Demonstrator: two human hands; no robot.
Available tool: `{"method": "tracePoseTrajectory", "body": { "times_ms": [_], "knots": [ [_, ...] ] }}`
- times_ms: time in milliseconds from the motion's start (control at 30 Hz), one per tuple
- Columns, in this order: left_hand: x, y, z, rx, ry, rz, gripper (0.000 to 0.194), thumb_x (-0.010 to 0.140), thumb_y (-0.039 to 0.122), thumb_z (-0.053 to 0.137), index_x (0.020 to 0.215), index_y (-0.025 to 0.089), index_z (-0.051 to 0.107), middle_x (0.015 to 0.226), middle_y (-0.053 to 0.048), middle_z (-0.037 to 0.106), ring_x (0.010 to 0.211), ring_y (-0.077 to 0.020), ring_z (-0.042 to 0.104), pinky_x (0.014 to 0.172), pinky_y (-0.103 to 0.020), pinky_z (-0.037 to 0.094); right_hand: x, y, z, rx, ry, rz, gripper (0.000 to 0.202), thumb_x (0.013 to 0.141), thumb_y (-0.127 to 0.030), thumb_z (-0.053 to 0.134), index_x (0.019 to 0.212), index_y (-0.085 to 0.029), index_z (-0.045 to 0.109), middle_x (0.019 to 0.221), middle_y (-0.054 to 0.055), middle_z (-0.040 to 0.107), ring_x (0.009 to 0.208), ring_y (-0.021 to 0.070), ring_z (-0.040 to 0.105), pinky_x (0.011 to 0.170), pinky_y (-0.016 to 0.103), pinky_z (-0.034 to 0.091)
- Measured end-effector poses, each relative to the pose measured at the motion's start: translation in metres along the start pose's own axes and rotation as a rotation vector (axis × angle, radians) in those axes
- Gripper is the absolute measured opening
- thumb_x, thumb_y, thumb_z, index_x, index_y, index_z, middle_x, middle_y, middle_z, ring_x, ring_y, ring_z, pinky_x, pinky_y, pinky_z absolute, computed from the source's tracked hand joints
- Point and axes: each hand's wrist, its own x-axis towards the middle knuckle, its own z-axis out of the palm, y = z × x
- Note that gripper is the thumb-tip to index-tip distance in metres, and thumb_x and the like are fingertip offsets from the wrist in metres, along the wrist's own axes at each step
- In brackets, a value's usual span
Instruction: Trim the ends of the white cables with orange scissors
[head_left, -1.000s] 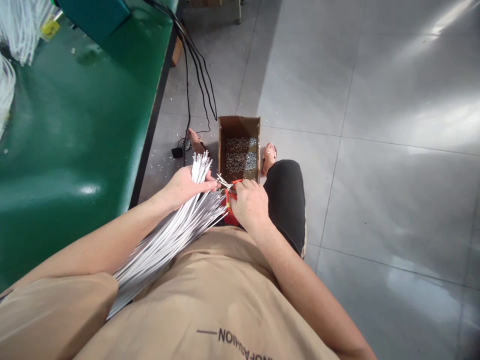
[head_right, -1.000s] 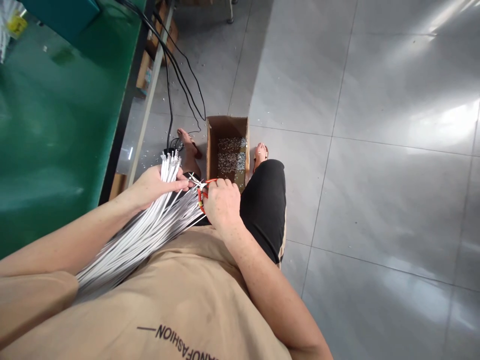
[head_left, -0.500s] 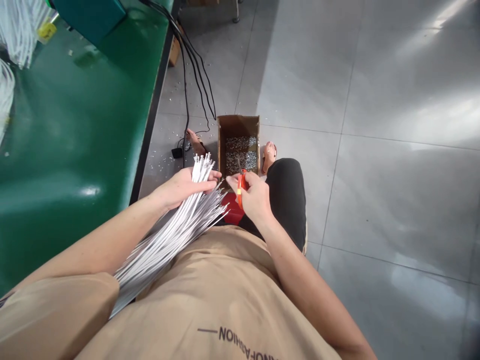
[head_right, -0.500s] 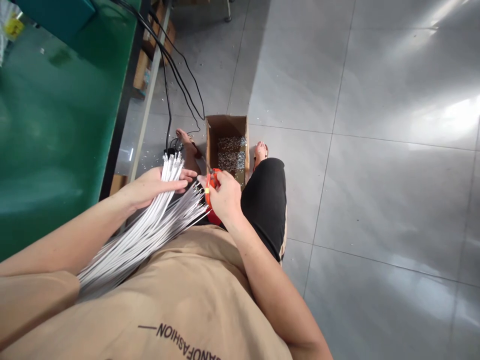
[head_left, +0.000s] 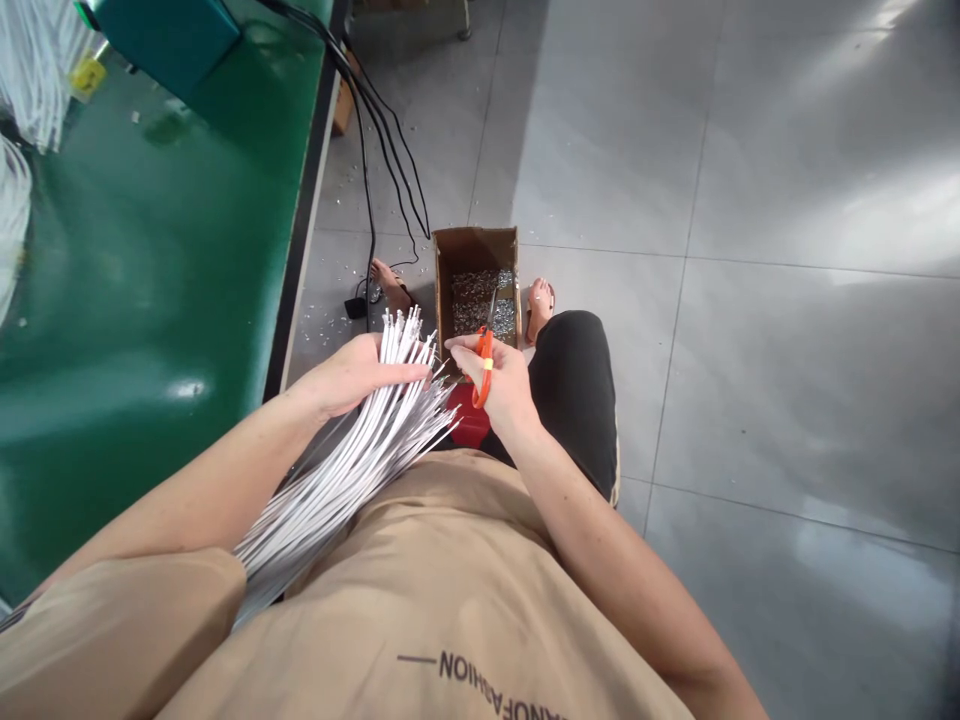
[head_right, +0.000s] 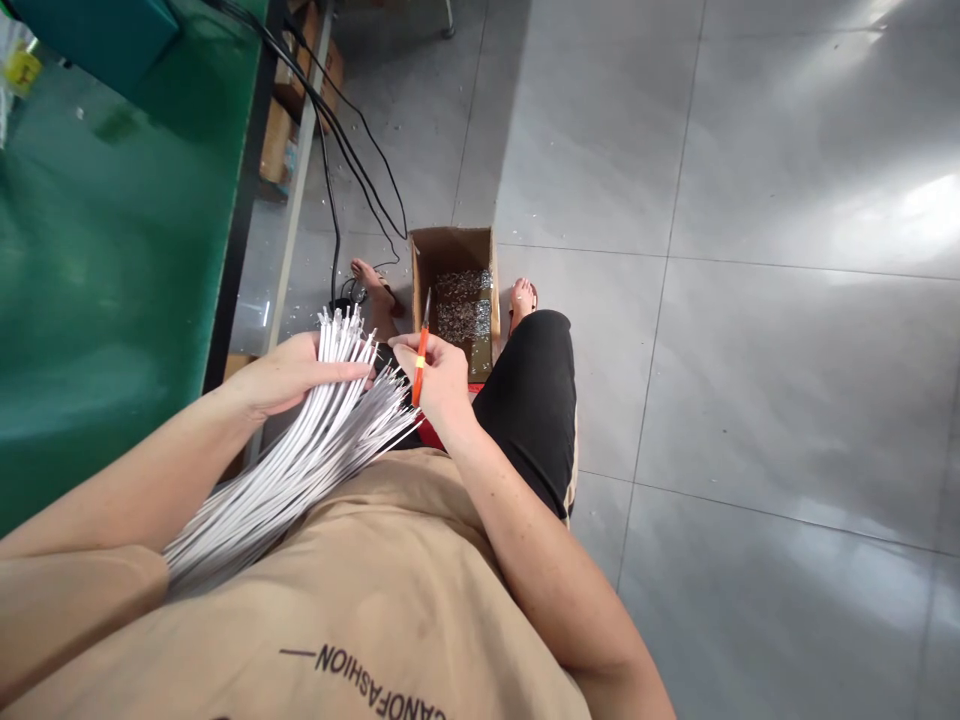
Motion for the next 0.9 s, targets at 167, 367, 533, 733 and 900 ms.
{"method": "tracePoseTrajectory", "body": {
  "times_ms": [167,367,533,733,900],
  "knots": [
    [0.001,0.0,0.002,-0.026,-0.021,0.001,0.041,0.066,0.031,0.068,0.094,0.006,0.053,0.091,-0.011,0.059,0.08,-0.0161,0.057,0.076,-0.03,0.046,-0.001,0.008,-0.003,0.082,-0.101,0.056,0.025,0.066,-0.026,0.064,0.078,-0.005,0.059,0.062,0.003,0.044,0.056,0.0076,0.038,0.056,0.022,0.029],
    [0.002,0.001,0.007,-0.039,-0.009,0.027,0.036,0.067,0.032,0.067,0.085,0.008,0.046,0.075,-0.005,0.056,0.07,-0.0098,0.054,0.066,-0.021,0.044,0.004,0.019,-0.004,0.196,-0.226,0.097,0.03,0.066,-0.03,0.066,0.08,-0.005,0.057,0.063,0.003,0.045,0.059,0.0077,0.041,0.061,0.023,0.033],
    [0.002,-0.002,0.009,-0.097,-0.017,0.056,0.038,0.068,0.028,0.067,0.09,0.008,0.043,0.076,-0.004,0.055,0.07,-0.0081,0.053,0.067,-0.021,0.042,0.005,0.023,-0.002,0.244,-0.259,0.115,0.029,0.065,-0.027,0.068,0.08,-0.005,0.056,0.065,0.004,0.046,0.06,0.0086,0.041,0.06,0.024,0.032],
    [0.002,-0.002,0.011,-0.125,0.002,0.046,0.04,0.067,0.027,0.068,0.092,0.008,0.042,0.075,-0.005,0.055,0.07,-0.0089,0.053,0.068,-0.022,0.041,0.002,0.023,-0.006,0.207,-0.253,0.1,0.031,0.065,-0.03,0.068,0.077,-0.006,0.053,0.069,0.003,0.046,0.06,0.0066,0.039,0.059,0.022,0.031],
    [0.001,0.0,0.01,-0.142,0.011,0.023,0.041,0.068,0.027,0.067,0.093,0.01,0.04,0.078,-0.006,0.057,0.074,-0.0099,0.056,0.072,-0.023,0.042,0.0,0.027,-0.023,-0.444,-0.161,-0.059,0.041,0.07,-0.047,0.059,0.086,-0.009,0.058,0.078,0.004,0.053,0.067,0.0092,0.046,0.061,0.021,0.034]
  ]
}}
